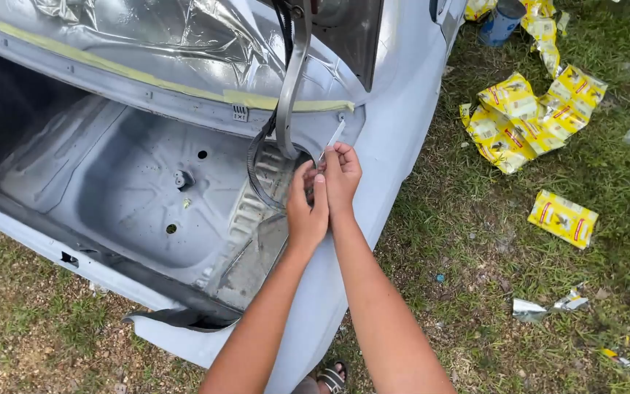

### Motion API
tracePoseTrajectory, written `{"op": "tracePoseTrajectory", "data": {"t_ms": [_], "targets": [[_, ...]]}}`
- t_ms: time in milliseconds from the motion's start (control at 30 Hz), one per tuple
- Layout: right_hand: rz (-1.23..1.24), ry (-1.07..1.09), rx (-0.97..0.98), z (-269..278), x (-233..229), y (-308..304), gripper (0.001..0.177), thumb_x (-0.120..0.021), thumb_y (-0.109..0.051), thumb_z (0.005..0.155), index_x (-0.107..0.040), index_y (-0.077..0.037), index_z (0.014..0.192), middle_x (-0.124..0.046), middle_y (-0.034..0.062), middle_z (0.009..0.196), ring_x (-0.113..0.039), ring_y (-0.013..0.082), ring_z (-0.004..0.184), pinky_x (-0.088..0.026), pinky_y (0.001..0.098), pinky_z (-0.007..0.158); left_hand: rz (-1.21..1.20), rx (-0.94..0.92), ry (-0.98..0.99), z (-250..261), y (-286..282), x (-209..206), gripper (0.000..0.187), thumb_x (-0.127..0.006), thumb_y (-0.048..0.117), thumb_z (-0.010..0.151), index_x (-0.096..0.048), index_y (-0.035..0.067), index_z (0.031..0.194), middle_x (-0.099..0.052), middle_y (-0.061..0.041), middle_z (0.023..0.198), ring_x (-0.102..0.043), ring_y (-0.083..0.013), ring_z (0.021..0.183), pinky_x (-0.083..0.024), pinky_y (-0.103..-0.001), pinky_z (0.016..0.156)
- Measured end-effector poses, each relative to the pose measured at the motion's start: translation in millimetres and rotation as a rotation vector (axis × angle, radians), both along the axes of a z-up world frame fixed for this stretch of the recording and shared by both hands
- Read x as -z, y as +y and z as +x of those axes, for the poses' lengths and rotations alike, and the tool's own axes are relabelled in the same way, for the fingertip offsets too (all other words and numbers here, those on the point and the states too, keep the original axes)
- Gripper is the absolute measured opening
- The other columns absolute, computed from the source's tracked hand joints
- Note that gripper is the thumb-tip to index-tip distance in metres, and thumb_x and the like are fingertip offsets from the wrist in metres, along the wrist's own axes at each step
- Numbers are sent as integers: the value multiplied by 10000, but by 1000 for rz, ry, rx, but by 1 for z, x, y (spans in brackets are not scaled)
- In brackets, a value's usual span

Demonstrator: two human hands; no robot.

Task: Applying and securing reflective insulation foil to car windows using tape and manual smoothing.

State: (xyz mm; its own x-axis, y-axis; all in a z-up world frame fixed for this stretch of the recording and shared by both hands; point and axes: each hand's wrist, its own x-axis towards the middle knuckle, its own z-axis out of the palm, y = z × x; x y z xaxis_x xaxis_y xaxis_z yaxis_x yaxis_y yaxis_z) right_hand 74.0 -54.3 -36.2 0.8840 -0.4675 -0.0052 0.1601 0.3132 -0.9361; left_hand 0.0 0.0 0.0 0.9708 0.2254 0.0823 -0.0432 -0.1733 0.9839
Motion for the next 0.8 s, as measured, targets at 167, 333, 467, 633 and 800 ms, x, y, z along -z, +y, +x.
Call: {"op": "tracePoseTrajectory", "data": {"t_ms": [167, 333, 467, 633, 800], "targets": [[-60, 60, -24, 14, 8, -6, 19, -650, -83, 922, -660, -94, 934, -600, 4, 669, -589, 66, 621, -497, 218, 621, 167, -149, -222, 9, -9, 15, 446, -494, 236, 1065, -463, 37, 1463, -564, -242, 1280, -637, -416, 1151, -579, -498, 927], [-75, 148, -121, 16, -2, -11, 47, -683, -80, 899, -718, -83, 931, -645, 16, 669, -587, 57, 596, -507, 224, 600, 337, -171, -321, 14, -11, 14, 415, -457, 229, 1082, -559, 111, 1466, -552, -191, 1363, -660, -373, 1142, -565, -474, 959], [-209, 179, -237, 16, 5, -34, 67, -710, -76, 876, -751, -74, 929, -655, 31, 656, -570, 58, 569, -495, 238, 563, 421, -257, -360, 8, -16, 3, 373, -561, 224, 1048, -648, 111, 1392, -602, -177, 1356, -654, -358, 1171, -531, -467, 995], [-529, 111, -306, 23, -5, -73, 53, -758, -68, 876, -780, -67, 923, -694, 34, 664, -541, 32, 538, -476, 220, 520, 235, -338, -351, 31, -50, 21, 333, -651, 147, 975, -720, 81, 1294, -714, -130, 1227, -709, -309, 1096, -565, -427, 951], [-943, -189, -346, 51, -20, -90, 110, -804, -120, 914, -793, -155, 810, -672, -19, 628, -524, 26, 467, -410, 190, 438, -71, -515, -83, 82, -64, 10, 316, -735, 321, 958, -776, 122, 1200, -763, -119, 1114, -751, -266, 979, -613, -338, 735]]}}
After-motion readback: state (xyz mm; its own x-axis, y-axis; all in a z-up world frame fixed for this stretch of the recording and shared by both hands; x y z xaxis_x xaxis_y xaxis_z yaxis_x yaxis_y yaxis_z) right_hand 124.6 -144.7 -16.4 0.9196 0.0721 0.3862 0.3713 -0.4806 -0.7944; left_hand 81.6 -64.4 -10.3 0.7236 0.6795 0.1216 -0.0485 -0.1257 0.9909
